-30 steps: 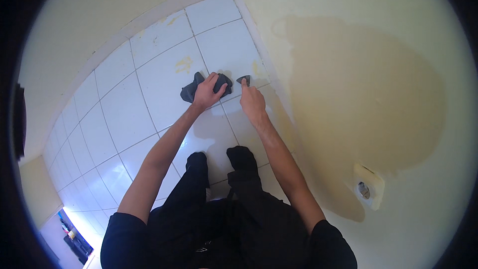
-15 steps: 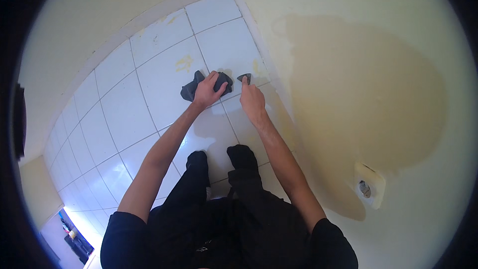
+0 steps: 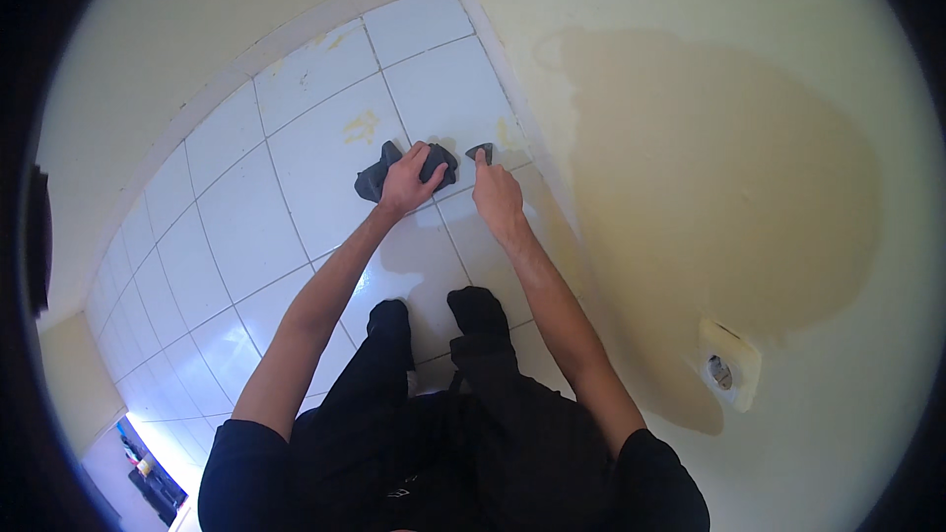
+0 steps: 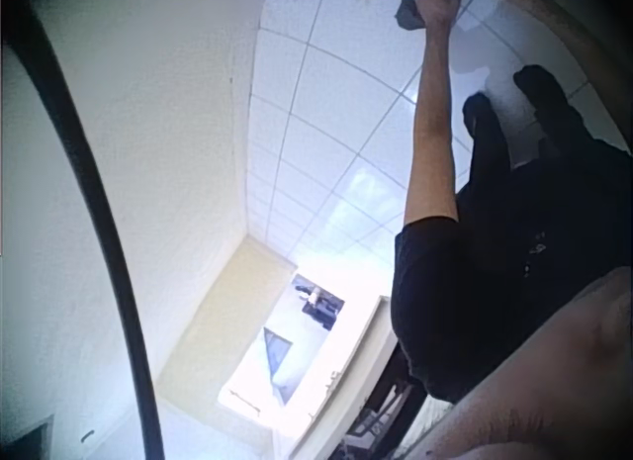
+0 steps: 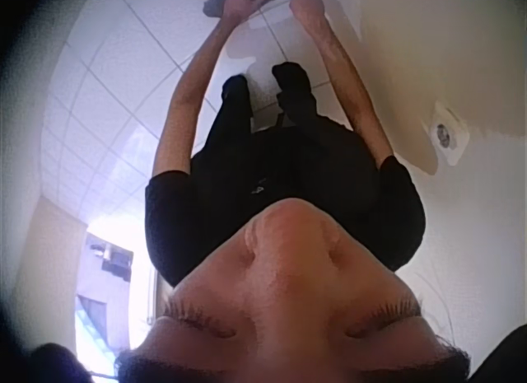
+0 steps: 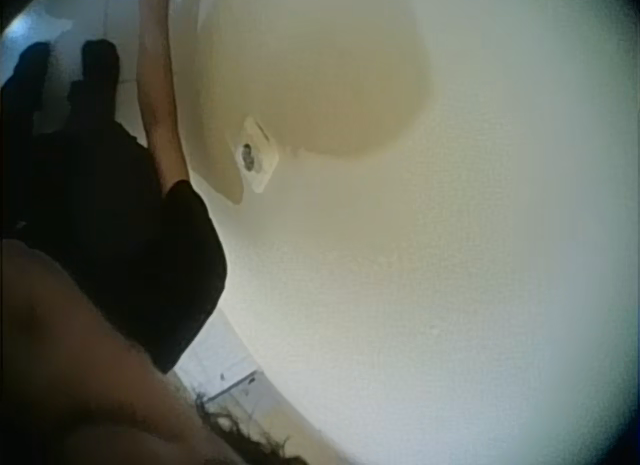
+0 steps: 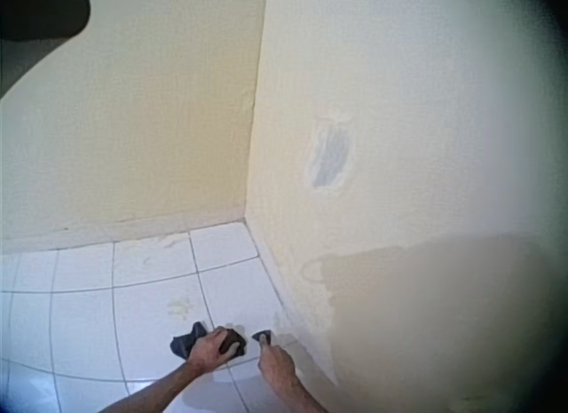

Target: The person uses a putty knife to apply material to a wall patch and wipes the surrounding tiles with a cloth.

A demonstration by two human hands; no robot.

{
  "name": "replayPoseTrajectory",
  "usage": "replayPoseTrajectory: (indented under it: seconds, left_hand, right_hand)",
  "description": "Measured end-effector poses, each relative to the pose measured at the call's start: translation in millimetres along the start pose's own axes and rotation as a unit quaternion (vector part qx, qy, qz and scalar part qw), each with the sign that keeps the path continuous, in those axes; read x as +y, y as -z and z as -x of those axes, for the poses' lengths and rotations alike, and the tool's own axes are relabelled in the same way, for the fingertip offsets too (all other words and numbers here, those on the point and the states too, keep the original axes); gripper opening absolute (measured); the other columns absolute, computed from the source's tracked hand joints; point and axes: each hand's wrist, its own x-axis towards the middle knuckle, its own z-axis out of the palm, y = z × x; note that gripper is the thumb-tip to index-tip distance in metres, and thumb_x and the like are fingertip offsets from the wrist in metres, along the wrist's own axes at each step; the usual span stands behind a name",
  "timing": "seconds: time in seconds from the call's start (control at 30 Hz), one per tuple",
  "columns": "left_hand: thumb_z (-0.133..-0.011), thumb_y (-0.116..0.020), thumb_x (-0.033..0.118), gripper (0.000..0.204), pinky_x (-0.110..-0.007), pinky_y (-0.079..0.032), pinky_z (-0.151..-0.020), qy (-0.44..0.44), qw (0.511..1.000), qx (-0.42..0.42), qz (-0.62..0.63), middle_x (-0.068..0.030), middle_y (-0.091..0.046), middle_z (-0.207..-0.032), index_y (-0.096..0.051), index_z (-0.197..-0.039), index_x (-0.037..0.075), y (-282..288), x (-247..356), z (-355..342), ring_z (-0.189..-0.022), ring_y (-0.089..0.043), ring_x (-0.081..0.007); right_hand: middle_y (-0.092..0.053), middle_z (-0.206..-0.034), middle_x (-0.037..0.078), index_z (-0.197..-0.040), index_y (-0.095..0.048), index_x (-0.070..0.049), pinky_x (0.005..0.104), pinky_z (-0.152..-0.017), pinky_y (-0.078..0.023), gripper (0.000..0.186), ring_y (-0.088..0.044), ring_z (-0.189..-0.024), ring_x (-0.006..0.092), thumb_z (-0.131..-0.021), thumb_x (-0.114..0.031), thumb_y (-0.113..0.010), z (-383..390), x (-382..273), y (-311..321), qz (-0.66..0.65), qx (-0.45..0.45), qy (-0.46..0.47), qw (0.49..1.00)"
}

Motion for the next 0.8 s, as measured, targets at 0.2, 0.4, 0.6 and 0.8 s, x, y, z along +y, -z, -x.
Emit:
replayPoseTrajectory:
  seconds: [0.2,0.4,0.6,0.8]
  left_hand:
    - [-0.091,-0.07,0.028,0.035,-0.046,-0.056,-0.068,-0.009,1.0,0.008,0.01,-0.0161,-0.062,-0.108,-0.059,-0.108,0.0,-1.8,-1.5,-0.2,-0.082,-0.067,-0.0405]
    - [-0.091,-0.07,0.028,0.035,-0.046,-0.057,-0.068,0.005,1.0,-0.012,0.006,-0.0161,-0.062,-0.111,-0.059,-0.109,0.0,-0.4,1.2,-0.3,-0.083,-0.067,-0.0405]
    - [-0.092,-0.069,0.029,0.036,-0.046,-0.057,-0.07,0.006,1.0,-0.009,0.001,-0.0161,-0.062,-0.112,-0.06,-0.11,0.0,-1.0,0.5,0.2,-0.086,-0.067,-0.0403]
    - [-0.092,-0.07,0.03,0.037,-0.046,-0.057,-0.07,0.002,1.0,-0.003,-0.005,-0.0162,-0.062,-0.113,-0.059,-0.111,0.0,-1.9,-1.7,0.9,-0.086,-0.067,-0.04]
  right_hand:
    - [-0.071,-0.087,0.026,-0.142,-0.05,0.003,0.0496,-0.073,-0.058,0.054,-0.072,-0.084,0.0405,-0.088,-0.001,-0.055,-0.5,-0.4,0.5,-0.001,0.006,0.003,1.0]
    - [-0.071,-0.087,0.026,-0.141,-0.05,0.004,0.0498,-0.073,-0.058,0.053,-0.072,-0.084,0.0409,-0.088,-0.001,-0.056,4.1,-1.5,-0.4,-0.008,0.007,-0.007,1.0]
    - [-0.071,-0.087,0.026,-0.141,-0.05,0.005,0.0503,-0.072,-0.058,0.053,-0.071,-0.083,0.0414,-0.088,-0.001,-0.055,4.1,2.4,-0.3,0.002,0.009,-0.004,1.0]
    - [-0.071,-0.087,0.026,-0.141,-0.05,0.005,0.0503,-0.073,-0.058,0.054,-0.071,-0.084,0.0418,-0.088,-0.001,-0.056,5.8,1.7,0.2,-0.003,0.012,-0.007,1.0]
